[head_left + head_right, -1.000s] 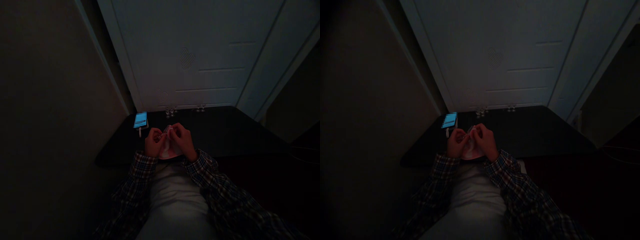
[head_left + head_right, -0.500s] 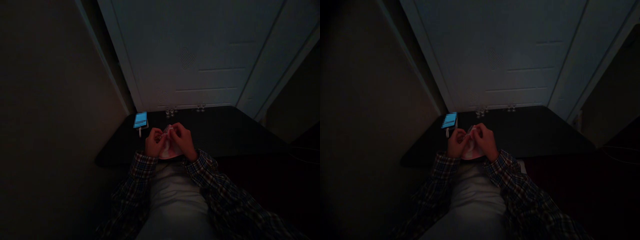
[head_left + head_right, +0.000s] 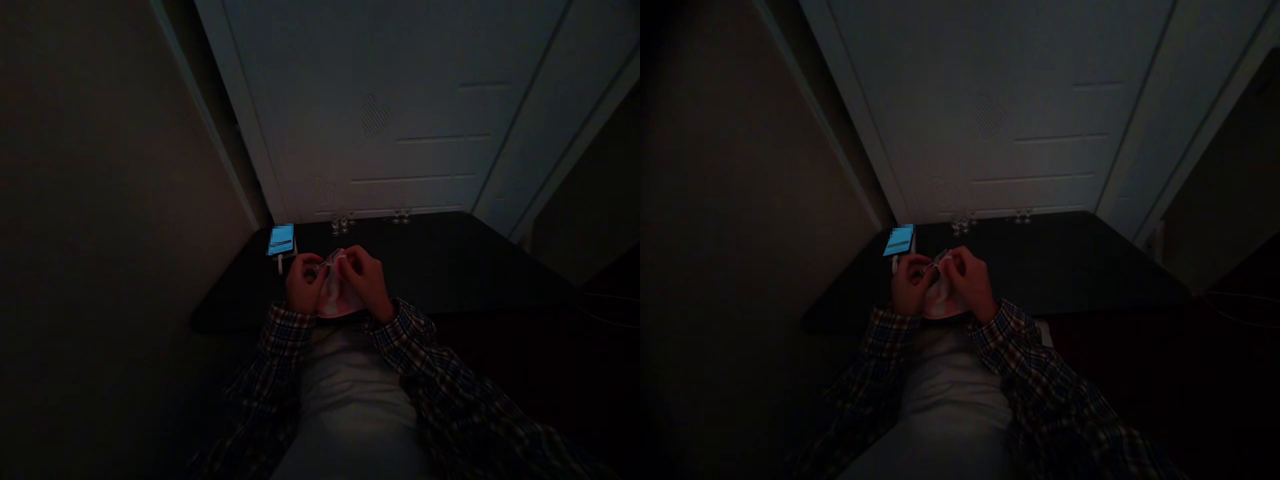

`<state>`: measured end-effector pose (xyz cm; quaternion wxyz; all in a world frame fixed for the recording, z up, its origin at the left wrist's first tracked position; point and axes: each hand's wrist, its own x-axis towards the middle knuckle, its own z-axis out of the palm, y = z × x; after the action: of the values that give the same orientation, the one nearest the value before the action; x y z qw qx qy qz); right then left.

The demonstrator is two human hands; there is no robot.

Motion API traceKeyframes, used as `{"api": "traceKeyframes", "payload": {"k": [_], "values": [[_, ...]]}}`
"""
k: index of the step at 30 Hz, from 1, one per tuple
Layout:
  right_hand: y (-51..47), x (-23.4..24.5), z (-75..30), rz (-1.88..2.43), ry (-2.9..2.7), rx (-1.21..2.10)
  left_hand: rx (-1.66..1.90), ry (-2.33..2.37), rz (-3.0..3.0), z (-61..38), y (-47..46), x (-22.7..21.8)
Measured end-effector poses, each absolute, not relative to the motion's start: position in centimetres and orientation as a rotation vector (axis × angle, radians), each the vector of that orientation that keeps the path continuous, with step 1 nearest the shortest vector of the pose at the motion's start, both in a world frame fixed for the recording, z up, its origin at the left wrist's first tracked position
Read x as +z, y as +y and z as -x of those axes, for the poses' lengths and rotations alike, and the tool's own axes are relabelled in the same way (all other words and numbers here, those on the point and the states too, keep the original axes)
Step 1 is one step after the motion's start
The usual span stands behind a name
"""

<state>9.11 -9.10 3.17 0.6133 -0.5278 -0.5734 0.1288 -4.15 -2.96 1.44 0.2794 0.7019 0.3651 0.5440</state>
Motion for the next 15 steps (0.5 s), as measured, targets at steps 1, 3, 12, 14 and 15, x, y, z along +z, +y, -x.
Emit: {"api": "traceKeyframes", "payload": {"k": [1,3,12,14,15], "values": [[-9.11,3.18,-9.1,1.219,-1.309,0.291,1.465,0.98,-1.881,4.16,-2.96,1.44],[-9.11,3.19,-9.09,1.221,-1.285,0.275,1.475,0.978,-1.876,4.15,-2.92,1.42],[-9.23,3.25,-9.16,1.232,-1.222,0.228,1.433,0.91,-1.87,4.03,-3.12,1.58],[-9.27,3.28,-9.16,1.238,-1.222,0.227,1.423,0.921,-1.862,4.03,-3.3,1.74],[-9.28,3.29,-9.16,1.238,-1.223,0.222,1.414,0.929,-1.854,4.04,-3.37,1.81]]}}
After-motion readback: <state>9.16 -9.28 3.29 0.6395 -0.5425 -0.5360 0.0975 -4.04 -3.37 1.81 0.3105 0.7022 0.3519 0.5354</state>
